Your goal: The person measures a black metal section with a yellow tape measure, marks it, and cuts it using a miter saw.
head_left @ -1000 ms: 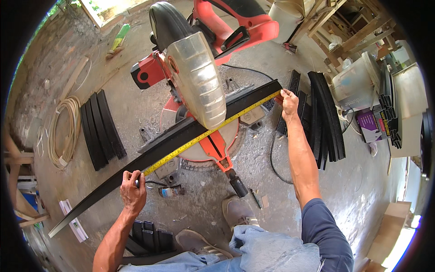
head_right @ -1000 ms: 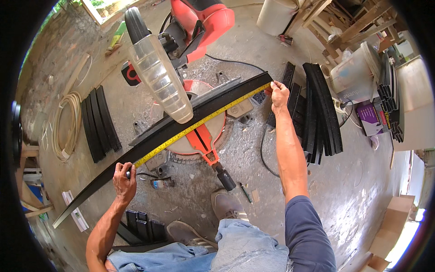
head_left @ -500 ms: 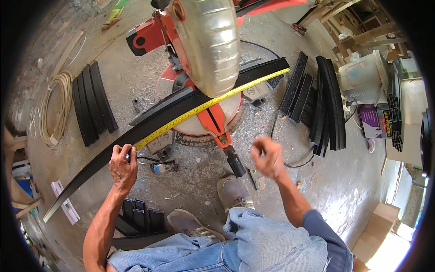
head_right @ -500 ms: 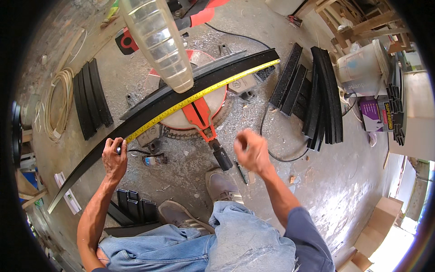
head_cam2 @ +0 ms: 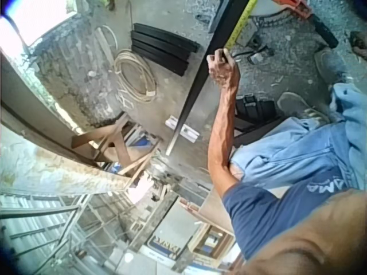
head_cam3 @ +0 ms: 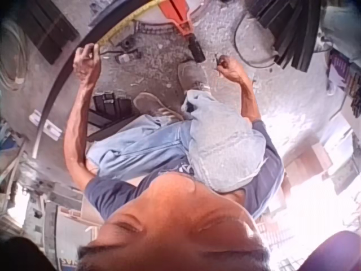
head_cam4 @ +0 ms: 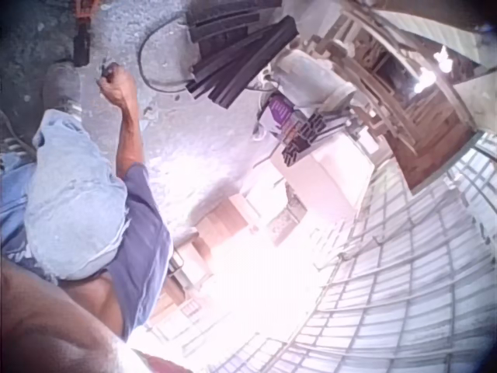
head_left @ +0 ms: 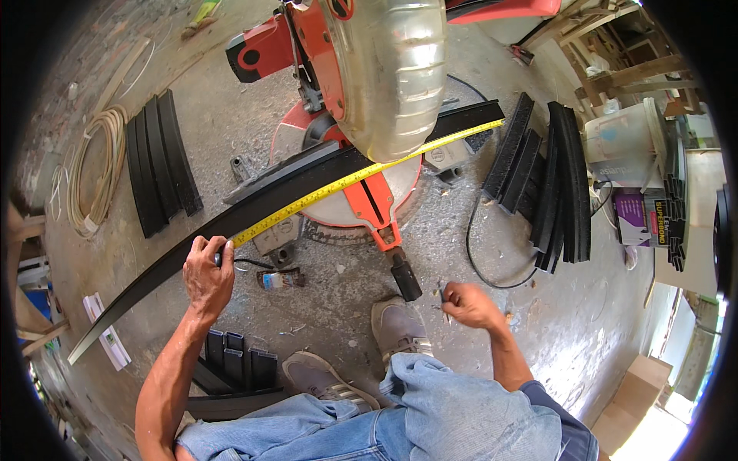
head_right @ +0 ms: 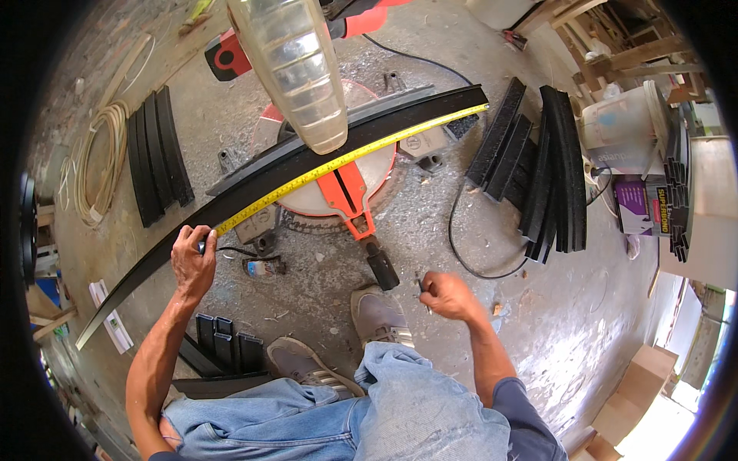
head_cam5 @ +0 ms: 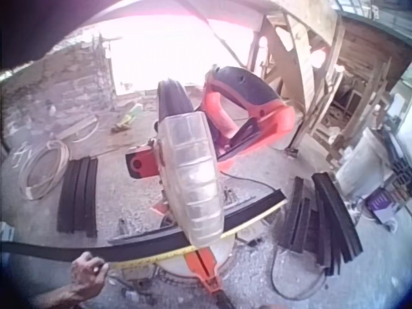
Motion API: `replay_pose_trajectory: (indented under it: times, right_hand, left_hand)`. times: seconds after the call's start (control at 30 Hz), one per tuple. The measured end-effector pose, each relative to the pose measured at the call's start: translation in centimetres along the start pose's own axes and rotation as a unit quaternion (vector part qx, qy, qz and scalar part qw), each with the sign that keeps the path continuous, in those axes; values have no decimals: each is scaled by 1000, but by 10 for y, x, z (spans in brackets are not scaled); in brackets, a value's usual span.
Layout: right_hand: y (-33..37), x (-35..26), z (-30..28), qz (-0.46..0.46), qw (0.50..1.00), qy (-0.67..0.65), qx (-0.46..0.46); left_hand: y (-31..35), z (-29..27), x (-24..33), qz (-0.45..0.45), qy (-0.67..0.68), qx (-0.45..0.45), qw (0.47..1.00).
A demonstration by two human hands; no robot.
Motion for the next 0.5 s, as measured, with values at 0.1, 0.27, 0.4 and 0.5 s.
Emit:
replay_pose_trajectory:
  times: [0.1,0.27,0.4,0.5]
  right_hand:
    - [3,-30,-45,-44,984,-172,-32]
    - [-29,-96,-82,-253,852,-455,-62]
    - [-69,-141,-90,-294,792,-531,-66]
    - [-89,-169,-86,-294,768,-563,-82]
  left_hand:
    - [-2,0,2,3,2,2,1000]
    - [-2,0,-3,8,5,2,1000]
    - [-2,-1,-4,24,5,3,1000]
    - [-2,-4,2,8,-1,-13,1000]
Point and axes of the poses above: each hand's wrist, its own y-axis away from the middle knuckle, its own z-axis out of the palm, x = y × z, the point moved 3 cm from there along -y, towards the middle knuckle, and after that the axes turned 13 degrees about z, right-handed, at the moved point
